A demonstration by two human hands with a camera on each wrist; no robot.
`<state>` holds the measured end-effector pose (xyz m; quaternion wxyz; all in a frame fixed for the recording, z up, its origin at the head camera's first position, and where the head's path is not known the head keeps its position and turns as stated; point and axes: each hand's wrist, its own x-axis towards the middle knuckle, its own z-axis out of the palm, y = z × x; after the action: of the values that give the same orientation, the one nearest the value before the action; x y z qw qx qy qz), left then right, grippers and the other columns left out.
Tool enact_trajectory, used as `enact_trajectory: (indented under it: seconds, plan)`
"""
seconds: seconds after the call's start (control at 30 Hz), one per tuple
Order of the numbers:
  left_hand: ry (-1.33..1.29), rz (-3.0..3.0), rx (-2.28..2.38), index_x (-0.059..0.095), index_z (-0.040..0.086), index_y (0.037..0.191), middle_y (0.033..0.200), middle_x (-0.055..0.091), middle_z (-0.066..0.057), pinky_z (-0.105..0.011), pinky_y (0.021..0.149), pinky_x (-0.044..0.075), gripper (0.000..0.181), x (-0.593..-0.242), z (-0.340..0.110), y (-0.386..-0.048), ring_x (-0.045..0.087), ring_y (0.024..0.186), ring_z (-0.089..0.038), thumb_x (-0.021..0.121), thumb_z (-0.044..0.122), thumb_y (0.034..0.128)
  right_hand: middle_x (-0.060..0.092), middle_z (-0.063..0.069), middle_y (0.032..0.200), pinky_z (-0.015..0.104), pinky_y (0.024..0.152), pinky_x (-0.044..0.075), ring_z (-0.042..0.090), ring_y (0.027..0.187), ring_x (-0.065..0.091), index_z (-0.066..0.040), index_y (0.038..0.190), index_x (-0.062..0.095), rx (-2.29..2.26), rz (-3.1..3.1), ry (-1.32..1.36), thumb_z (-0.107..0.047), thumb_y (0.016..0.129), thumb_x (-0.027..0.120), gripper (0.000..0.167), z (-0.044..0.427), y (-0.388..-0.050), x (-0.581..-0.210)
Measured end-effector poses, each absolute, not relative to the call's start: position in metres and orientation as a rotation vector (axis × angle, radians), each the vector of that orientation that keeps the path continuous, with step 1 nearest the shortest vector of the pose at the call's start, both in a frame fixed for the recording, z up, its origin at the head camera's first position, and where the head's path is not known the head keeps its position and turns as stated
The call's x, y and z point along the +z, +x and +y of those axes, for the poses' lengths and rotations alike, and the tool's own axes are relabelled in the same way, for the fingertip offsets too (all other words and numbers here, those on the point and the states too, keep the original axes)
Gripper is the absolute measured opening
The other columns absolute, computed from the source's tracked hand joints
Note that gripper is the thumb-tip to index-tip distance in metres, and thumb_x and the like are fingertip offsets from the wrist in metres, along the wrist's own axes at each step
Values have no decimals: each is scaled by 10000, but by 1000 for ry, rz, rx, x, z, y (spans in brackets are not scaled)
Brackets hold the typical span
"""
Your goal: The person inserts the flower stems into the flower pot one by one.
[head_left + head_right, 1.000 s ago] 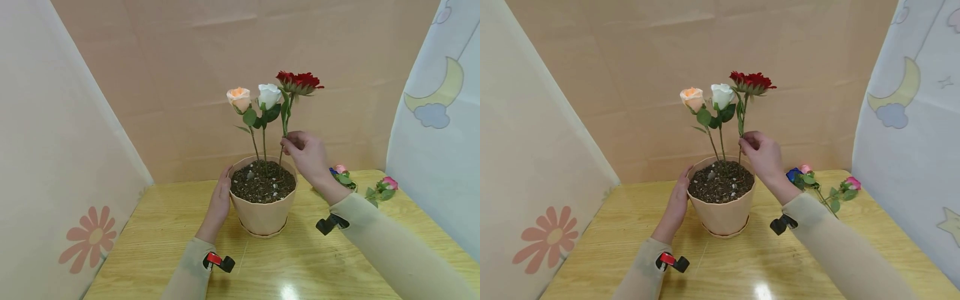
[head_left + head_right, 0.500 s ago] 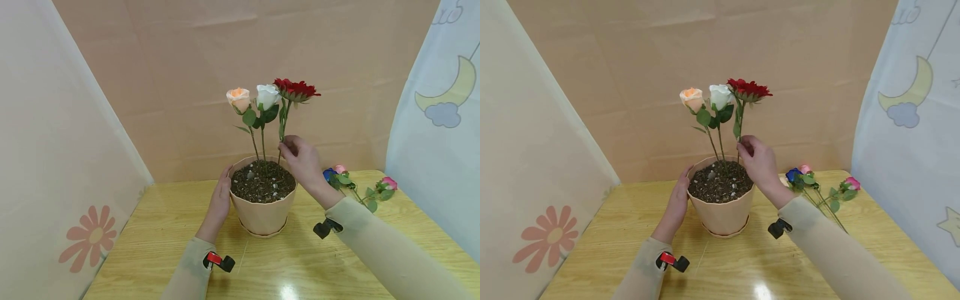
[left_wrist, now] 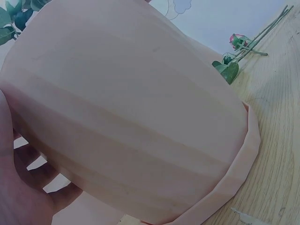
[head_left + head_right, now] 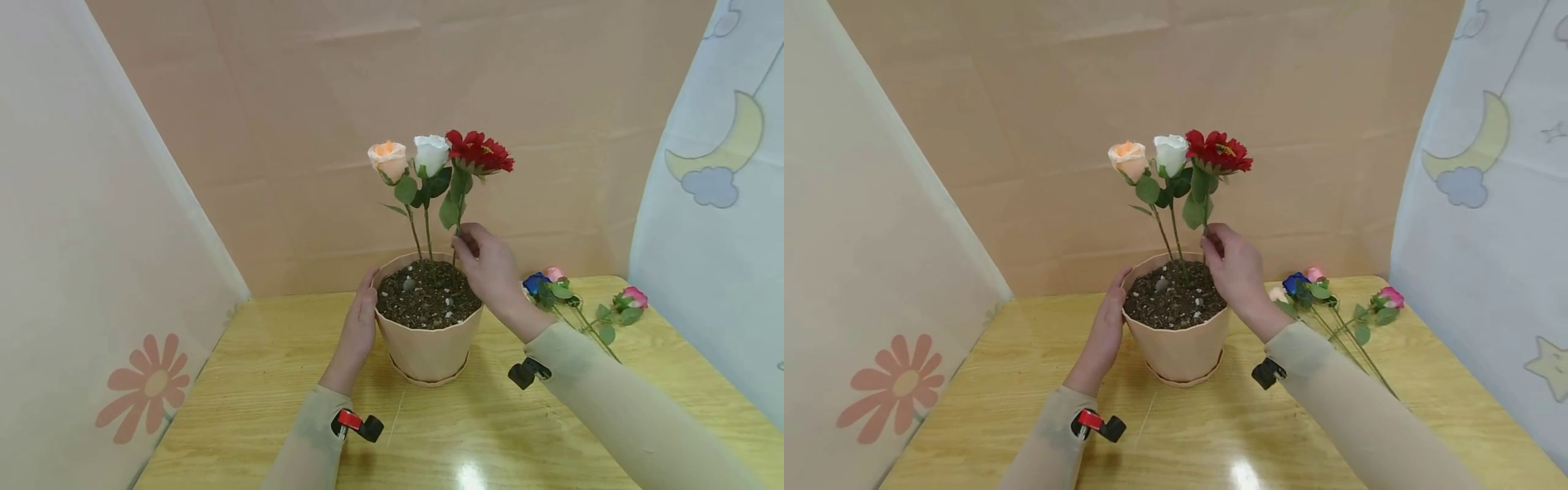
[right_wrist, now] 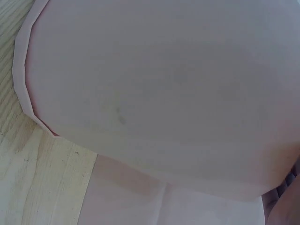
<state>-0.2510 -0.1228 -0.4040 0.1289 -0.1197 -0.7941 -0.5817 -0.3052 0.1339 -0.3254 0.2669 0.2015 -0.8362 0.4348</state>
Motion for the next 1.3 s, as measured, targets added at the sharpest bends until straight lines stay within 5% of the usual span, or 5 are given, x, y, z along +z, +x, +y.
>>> enact_trajectory:
  seconds: [0.73,1.3]
  plan:
    - [-374,-2292,-1667,299,235,1755,1807,269,-62,-633,1309,220,582,-394,-125,-257,255,1651,-358,238,452,1219,732,137,920,441,682,476,269,749,636,-27,1193,736,1101,-2225,544,-195,1156,619,208,129,-311,-326]
    - [-350,-2301,-1695,309,209,1754,1801,288,-60,-624,1313,217,583,-404,-123,-252,261,1650,-351,247,443,1223,770,148,1017,434,750,562,263,862,709,-29,1251,755,1260,-2253,425,-240,1140,660,257,131,-302,-342]
